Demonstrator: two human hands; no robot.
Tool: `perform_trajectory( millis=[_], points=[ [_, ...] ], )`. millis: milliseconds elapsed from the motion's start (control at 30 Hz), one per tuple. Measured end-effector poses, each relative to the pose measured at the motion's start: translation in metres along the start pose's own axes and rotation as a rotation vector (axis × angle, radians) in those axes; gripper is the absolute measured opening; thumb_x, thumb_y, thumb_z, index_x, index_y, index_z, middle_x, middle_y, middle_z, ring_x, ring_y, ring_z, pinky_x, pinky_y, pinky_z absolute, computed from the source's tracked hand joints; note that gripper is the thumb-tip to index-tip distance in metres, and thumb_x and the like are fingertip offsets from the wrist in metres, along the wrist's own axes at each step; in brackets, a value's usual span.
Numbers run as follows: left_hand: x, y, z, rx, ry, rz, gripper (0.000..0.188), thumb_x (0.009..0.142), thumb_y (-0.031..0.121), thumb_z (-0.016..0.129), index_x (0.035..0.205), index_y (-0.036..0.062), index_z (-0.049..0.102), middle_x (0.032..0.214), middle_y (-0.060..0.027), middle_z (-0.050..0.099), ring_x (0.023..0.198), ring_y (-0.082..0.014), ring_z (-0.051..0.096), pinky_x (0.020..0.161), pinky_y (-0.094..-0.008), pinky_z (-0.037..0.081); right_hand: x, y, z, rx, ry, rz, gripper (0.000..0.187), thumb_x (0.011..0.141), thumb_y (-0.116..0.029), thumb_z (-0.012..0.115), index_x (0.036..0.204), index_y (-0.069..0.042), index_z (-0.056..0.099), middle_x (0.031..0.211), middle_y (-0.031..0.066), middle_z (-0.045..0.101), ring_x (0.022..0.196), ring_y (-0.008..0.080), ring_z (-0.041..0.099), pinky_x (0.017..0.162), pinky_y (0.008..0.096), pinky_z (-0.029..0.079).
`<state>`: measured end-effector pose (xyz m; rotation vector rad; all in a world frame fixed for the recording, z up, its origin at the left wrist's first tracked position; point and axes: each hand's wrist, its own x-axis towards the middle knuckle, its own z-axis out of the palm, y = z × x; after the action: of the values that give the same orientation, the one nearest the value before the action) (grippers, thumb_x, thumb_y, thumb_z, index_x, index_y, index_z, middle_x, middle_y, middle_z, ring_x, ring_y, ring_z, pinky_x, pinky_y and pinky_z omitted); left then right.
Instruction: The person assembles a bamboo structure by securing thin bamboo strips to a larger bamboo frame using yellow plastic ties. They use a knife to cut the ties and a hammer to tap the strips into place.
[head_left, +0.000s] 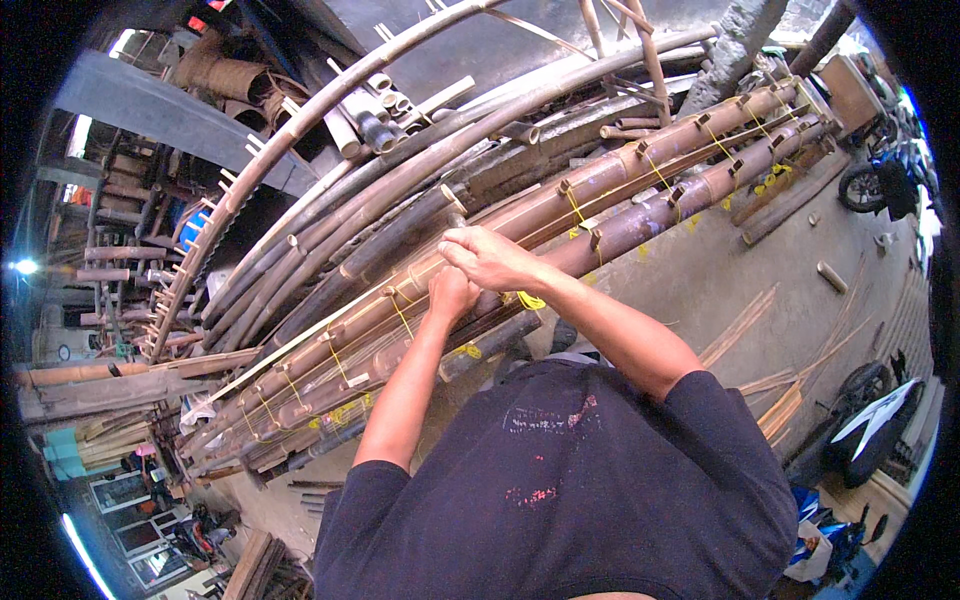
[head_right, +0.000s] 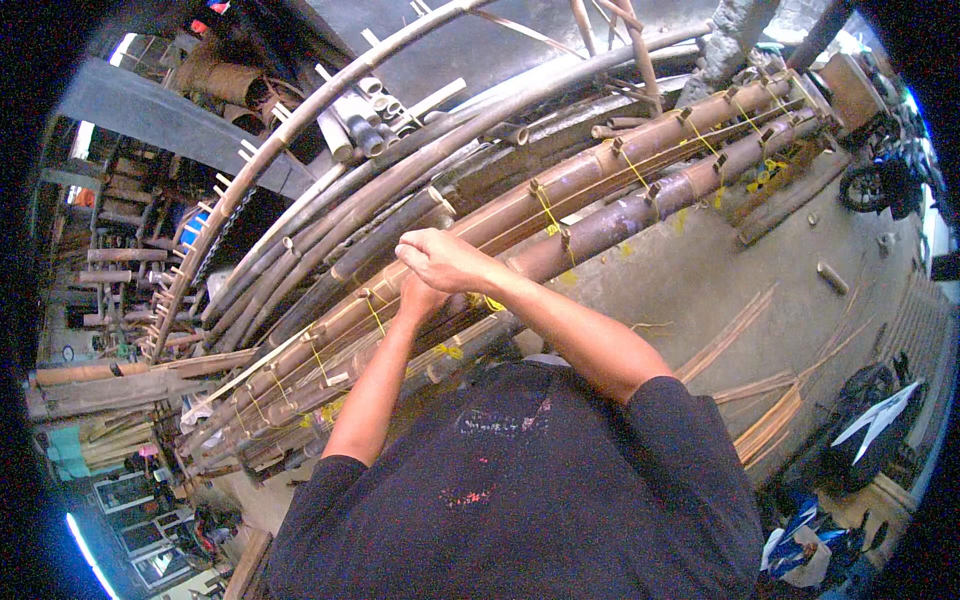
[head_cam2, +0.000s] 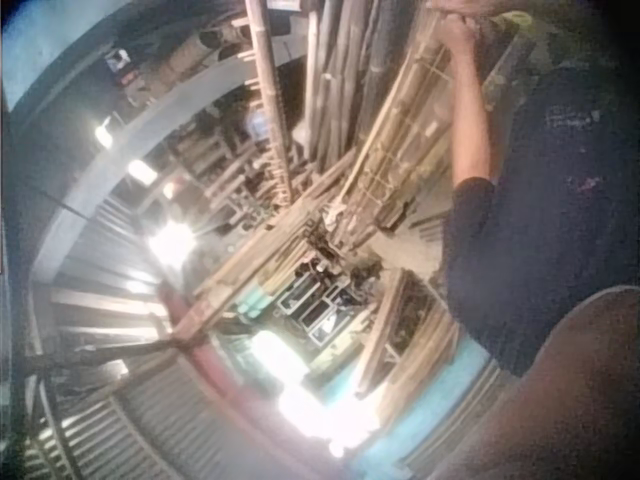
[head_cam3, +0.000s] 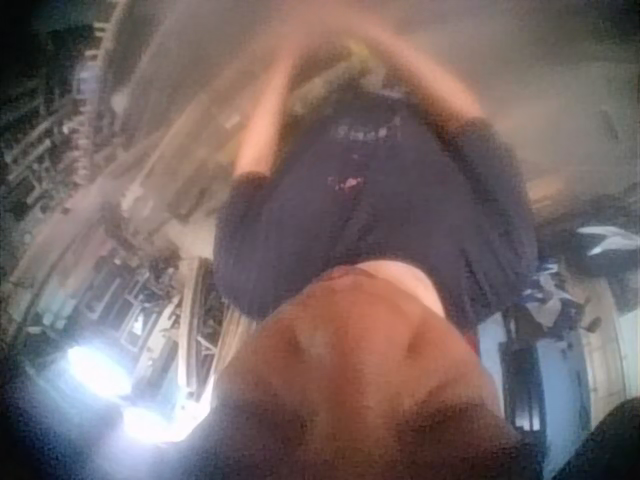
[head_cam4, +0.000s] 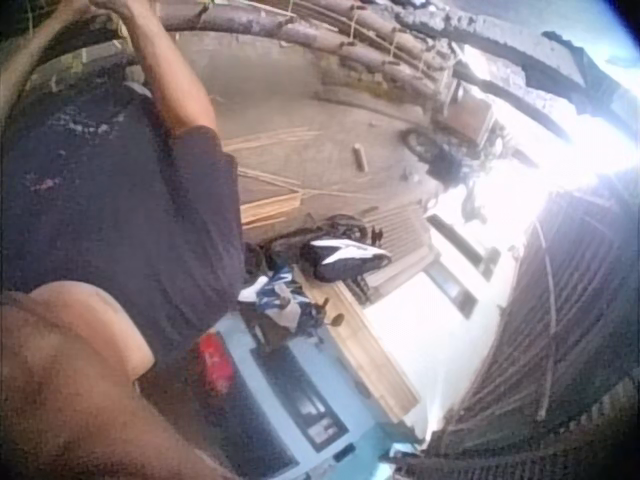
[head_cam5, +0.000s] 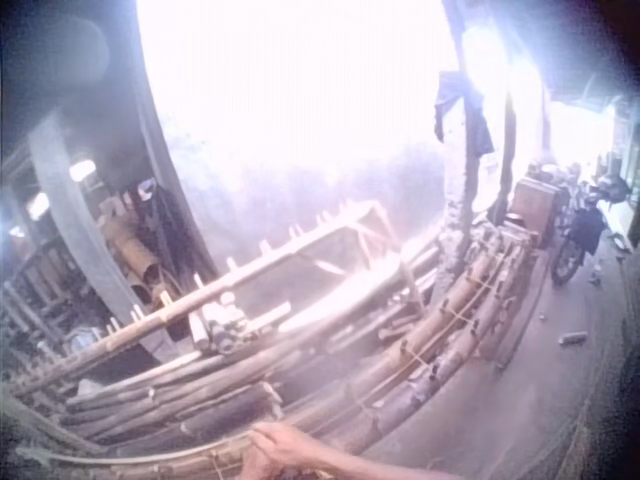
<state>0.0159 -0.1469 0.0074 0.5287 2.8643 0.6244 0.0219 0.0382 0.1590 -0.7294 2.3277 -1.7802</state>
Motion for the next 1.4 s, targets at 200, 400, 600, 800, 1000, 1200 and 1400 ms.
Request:
perform_trajectory(
  millis=[200,400,600,800,1000,1200,1400],
  points=[
    [-0.002,0.042,-0.031,0.000,-0.150,-0.096,0.033,0.090,0.042,0.060,0.109,0.0166,0.069,0.095,-0.0212,0.073,0.095,-0.0435,0.069,0.081,-0.0564,0.052,-0.057,-0.065,-0.009,-0.114,-0.063,-0.122,0.029,0.099,-0.025,0.053,0.084,-0.001,0.058,0.080,0.0248,0.063,0.081,0.0488,0.062,0.073,0.0560,0.048],
    [-0.014,0.049,-0.036,-0.051,-0.011,-0.059,0.024,0.090,0.032,0.063,0.108,0.0174,0.069,0.097,-0.0168,0.073,0.093,-0.0419,0.069,0.081,-0.0551,0.054,-0.170,0.049,0.054,-0.421,-0.453,0.283,0.033,0.102,-0.032,0.048,0.095,-0.004,0.062,0.093,0.0210,0.070,0.096,0.0441,0.066,0.087,0.0601,0.045],
    [-0.022,0.027,-0.040,-0.334,0.071,0.060,0.028,0.090,0.024,0.065,0.114,0.0103,0.067,0.103,-0.0193,0.072,0.095,-0.0375,0.070,0.084,-0.0488,0.055,-0.123,0.006,0.086,-0.689,-0.516,0.453,0.046,0.103,-0.045,0.047,0.112,-0.002,0.061,0.100,0.0243,0.071,0.097,0.0388,0.069,0.100,0.0602,0.039],
    [-0.082,-0.008,-0.125,-0.513,0.484,-0.086,0.024,0.095,0.021,0.061,0.111,0.0040,0.066,0.101,-0.0204,0.071,0.098,-0.0386,0.068,0.086,-0.0442,0.054,-0.096,-0.030,0.153,-0.863,-0.127,0.227,0.047,0.091,-0.041,0.067,0.118,-0.005,0.055,0.107,0.0178,0.062,0.108,0.0348,0.059,0.096,0.0507,0.041],
    [-0.127,-0.108,-0.087,-0.041,0.170,0.066,0.028,0.096,0.023,0.059,0.116,0.0052,0.066,0.108,-0.0200,0.072,0.100,-0.0401,0.068,0.087,-0.0497,0.053,-0.080,0.043,0.213,-0.843,0.218,0.139,0.037,0.085,-0.029,0.071,0.109,-0.006,0.055,0.107,0.0197,0.057,0.097,0.0374,0.058,0.077,0.0463,0.047],
    [-0.117,-0.103,-0.085,-0.160,0.088,-0.012,0.028,0.094,0.031,0.060,0.114,0.0138,0.070,0.104,-0.0151,0.073,0.099,-0.0370,0.069,0.084,-0.0493,0.054,-0.066,0.011,0.219,-0.860,0.272,0.141,0.023,0.088,-0.021,0.069,0.095,-0.002,0.057,0.110,0.0211,0.058,0.101,0.0396,0.058,0.085,0.0504,0.047],
    [-0.115,-0.096,-0.095,-0.178,0.098,-0.030,0.026,0.093,0.035,0.061,0.108,0.0172,0.073,0.100,-0.0134,0.073,0.094,-0.0372,0.070,0.081,-0.0492,0.055,-0.045,-0.003,0.215,-0.265,0.406,-0.058,0.022,0.100,-0.015,0.053,0.087,0.002,0.059,0.106,0.0183,0.063,0.094,0.0300,0.061,0.082,0.0403,0.049]
  ],
)
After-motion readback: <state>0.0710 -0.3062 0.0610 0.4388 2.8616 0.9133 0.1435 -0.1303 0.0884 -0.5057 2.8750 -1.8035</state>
